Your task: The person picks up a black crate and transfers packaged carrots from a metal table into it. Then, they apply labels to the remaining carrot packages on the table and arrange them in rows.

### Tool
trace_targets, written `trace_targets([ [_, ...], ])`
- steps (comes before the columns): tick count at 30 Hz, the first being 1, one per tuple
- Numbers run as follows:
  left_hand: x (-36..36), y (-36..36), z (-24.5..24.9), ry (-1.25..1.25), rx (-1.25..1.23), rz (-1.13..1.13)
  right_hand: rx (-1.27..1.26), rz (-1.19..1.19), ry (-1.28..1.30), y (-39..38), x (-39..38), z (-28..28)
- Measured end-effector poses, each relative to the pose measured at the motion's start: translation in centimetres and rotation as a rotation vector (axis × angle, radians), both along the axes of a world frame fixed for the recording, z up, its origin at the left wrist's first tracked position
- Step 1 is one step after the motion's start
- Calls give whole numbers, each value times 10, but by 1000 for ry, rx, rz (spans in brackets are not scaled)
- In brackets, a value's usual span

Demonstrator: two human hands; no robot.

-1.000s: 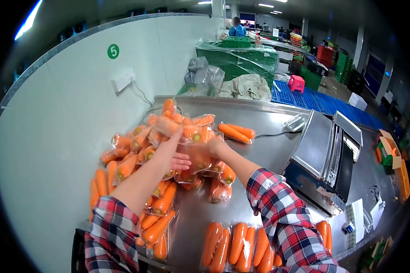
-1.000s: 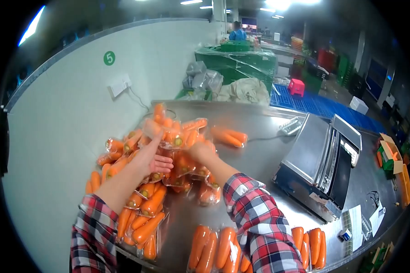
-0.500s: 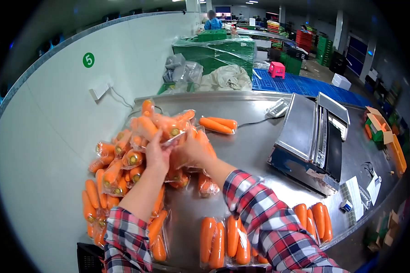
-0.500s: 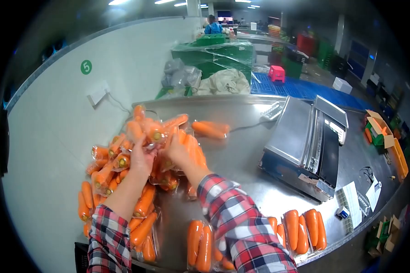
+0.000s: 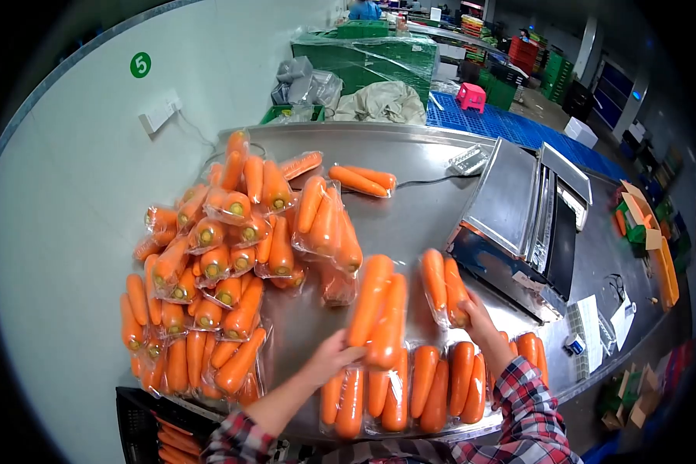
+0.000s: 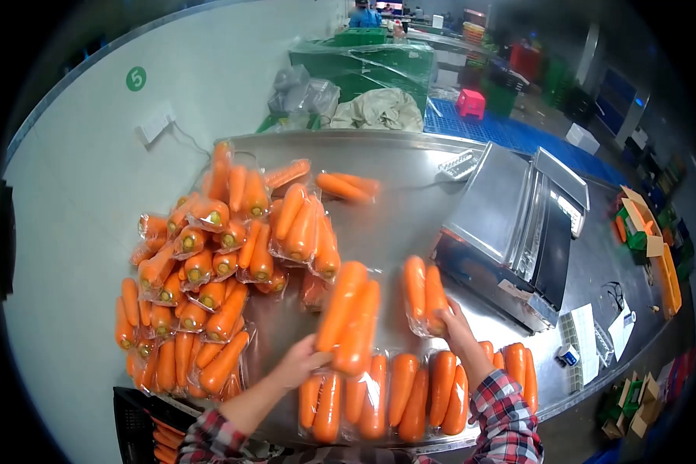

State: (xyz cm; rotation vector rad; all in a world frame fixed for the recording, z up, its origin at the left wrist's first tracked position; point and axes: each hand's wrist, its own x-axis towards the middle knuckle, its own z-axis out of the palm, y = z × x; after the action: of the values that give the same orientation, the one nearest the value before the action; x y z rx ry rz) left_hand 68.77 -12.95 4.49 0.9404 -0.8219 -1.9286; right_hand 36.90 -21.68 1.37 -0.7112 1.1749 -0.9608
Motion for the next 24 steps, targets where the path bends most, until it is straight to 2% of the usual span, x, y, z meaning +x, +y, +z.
trace_targets([
  [2,-27,-20,-53,7,-39,-120,46,-87,74,15,-19,-23],
  [5,-66,-43,-86,-55,-51,-5,56,-60,288,19,-24,-16],
  [7,-72,-61,-99,-394,-173,-52,-507,52,1110,8,-29,-18],
  [8,-71,-68,-89,-566,-232,-79,-801,111,1507,2,-20,-2],
  [9,-69,-73,-80,-667,-295,-41,-833,58,1255,-10,-7,17],
  [11,-52,-85,-86,-828,-465,253,-561,109,662,-39,38,39],
  [12,-41,-89,-88,-905,-552,398,-558,197,594,-63,58,28],
  [13,-26,-90,-81,-882,-541,520,-452,244,379,-73,93,44],
  [14,-9,-90,-74,-854,-530,644,-428,354,367,-90,125,56],
  [15,8,-88,-77,-1046,-589,759,-325,372,345,-102,157,71],
  [16,23,-86,-83,-1237,-644,874,-285,393,324,-125,184,62],
  [17,36,-83,-92,-1258,-555,820,-224,449,369,-142,205,67],
  [18,45,-80,-101,-1278,-464,761,-303,482,354,-143,222,86],
  [19,47,-76,-92,-1215,-241,621,-368,493,396,-153,239,85],
  [21,53,-86,-113,-949,-249,523,-486,488,542,-179,264,63],
  [23,67,-118,-154,-538,-118,250,-348,454,551,-165,265,87],
  [24,50,-129,-129,-609,-330,388,-283,438,550,-161,267,94],
])
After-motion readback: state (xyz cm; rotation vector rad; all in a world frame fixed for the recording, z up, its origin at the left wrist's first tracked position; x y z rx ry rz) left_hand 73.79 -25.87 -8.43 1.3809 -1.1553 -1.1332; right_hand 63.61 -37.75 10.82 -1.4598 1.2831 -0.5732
